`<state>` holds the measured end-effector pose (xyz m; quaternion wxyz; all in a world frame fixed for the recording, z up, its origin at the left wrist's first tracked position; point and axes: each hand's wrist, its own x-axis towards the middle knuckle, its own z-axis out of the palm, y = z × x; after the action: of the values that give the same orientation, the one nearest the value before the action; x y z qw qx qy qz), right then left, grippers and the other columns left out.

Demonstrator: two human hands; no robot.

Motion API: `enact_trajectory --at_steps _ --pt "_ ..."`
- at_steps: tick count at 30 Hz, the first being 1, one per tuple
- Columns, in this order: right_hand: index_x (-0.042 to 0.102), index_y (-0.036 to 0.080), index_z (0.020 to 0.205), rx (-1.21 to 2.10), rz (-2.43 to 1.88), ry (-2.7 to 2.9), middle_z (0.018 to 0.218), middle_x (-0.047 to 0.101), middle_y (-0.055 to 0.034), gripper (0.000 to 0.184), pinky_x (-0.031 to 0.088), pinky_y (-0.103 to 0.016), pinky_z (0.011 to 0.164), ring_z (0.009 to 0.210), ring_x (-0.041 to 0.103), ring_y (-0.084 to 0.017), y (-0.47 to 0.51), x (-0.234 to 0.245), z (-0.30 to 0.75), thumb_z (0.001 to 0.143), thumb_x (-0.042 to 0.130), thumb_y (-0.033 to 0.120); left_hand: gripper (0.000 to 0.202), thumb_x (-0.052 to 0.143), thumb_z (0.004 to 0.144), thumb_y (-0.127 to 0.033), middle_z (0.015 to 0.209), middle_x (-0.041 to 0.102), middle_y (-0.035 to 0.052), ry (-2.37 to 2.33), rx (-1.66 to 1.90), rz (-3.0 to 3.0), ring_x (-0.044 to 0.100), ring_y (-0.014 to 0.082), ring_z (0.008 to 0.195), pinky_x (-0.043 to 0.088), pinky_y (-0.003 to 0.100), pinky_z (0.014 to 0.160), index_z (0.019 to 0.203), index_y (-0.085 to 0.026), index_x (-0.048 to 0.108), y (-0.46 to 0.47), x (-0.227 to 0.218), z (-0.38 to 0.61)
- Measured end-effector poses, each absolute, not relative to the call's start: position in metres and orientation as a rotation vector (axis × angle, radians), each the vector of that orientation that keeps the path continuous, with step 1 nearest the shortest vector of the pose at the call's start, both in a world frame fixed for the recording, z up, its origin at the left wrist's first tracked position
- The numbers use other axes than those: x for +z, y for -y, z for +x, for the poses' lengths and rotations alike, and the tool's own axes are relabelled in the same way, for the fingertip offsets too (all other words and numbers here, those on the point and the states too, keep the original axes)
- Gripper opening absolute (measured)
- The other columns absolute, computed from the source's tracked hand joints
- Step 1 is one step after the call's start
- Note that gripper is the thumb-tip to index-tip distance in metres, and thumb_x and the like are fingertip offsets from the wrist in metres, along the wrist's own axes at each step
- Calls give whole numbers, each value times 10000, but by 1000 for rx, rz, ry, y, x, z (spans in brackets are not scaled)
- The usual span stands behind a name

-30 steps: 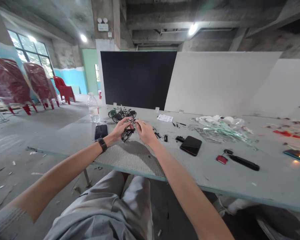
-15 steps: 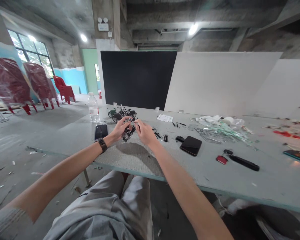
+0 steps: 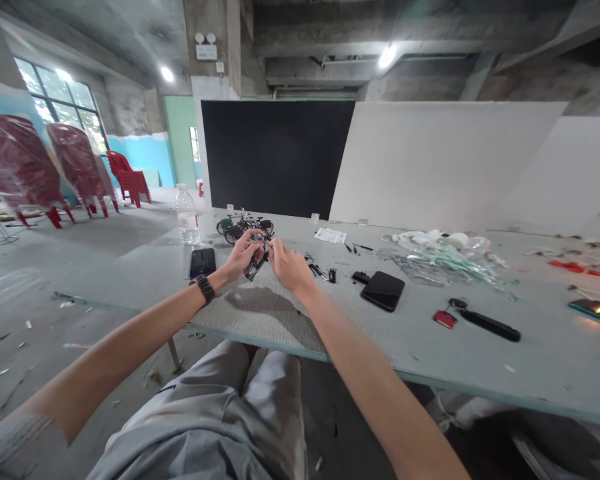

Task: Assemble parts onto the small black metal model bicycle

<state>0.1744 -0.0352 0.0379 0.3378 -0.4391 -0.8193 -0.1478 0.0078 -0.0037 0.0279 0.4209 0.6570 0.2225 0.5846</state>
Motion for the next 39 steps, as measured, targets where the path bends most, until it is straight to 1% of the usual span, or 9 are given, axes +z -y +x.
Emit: enact_trajectory --at_steps 7,12,16,20,25,27,29,34,39 --pt "531 185 1051 -473 -1189 2141 797 697 -126 360 173 -315 526 491 513 -189 38 39 174 1073 240 394 106 479 951 -240 567 455 -80 -546 1443 1755 425 89 514 342 200 532 1047 -214 519 7 31 5" --pt "517 192 994 -454 -1168 2114 763 672 -123 334 181 -319 529 484 493 -181 38 37 172 1062 253 384 106 450 936 -203 590 489 -77 -500 1477 1732 449 95 541 379 208 570 1038 -222 470 10 30 11" --pt "491 207 1015 -176 -1063 2015 743 642 -76 275 258 -302 543 546 527 -190 34 36 170 1046 312 414 129 442 930 -184 587 481 -78 -556 1514 1692 473 103 545 397 213 575 1049 -228 467 8 28 17" --pt "483 240 934 222 -918 1834 692 580 -5 256 336 -288 559 561 506 -161 27 35 166 1001 436 482 110 436 952 -189 587 481 -74 -570 1529 1696 481 107 544 396 216 566 1049 -234 464 3 25 19" --pt "461 275 872 819 -823 1628 529 393 96 348 241 -255 421 401 313 -104 21 36 161 885 607 591 88 439 969 -198 612 519 -63 -528 1553 1684 485 105 546 397 217 562 1049 -229 455 2 23 20" --pt "450 279 852 1035 -788 1534 493 307 125 377 187 -239 389 369 229 -84 23 38 160 841 665 588 103 430 962 -178 619 524 -62 -546 1552 1680 486 104 549 400 217 566 1050 -225 454 4 24 21" --pt "447 269 827 1185 -750 1457 500 298 128 393 161 -227 379 373 189 -65 25 40 159 813 706 564 110 429 958 -171 624 517 -62 -584 1543 1676 496 105 562 400 218 570 1051 -224 455 7 26 22" --pt "464 248 808 1309 -737 1423 533 314 121 376 164 -208 375 393 185 -49 27 44 162 810 728 516 106 455 953 -188 609 503 -69 -624 1508 1677 497 102 556 397 216 571 1054 -218 468 7 28 22" --pt "563 235 920 1096 -881 1532 530 247 122 344 180 -220 375 390 192 -66 21 47 174 870 649 565 175 502 949 -237 613 526 -52 -574 1452 1664 493 108 563 393 224 573 1116 -190 521 3 30 17"
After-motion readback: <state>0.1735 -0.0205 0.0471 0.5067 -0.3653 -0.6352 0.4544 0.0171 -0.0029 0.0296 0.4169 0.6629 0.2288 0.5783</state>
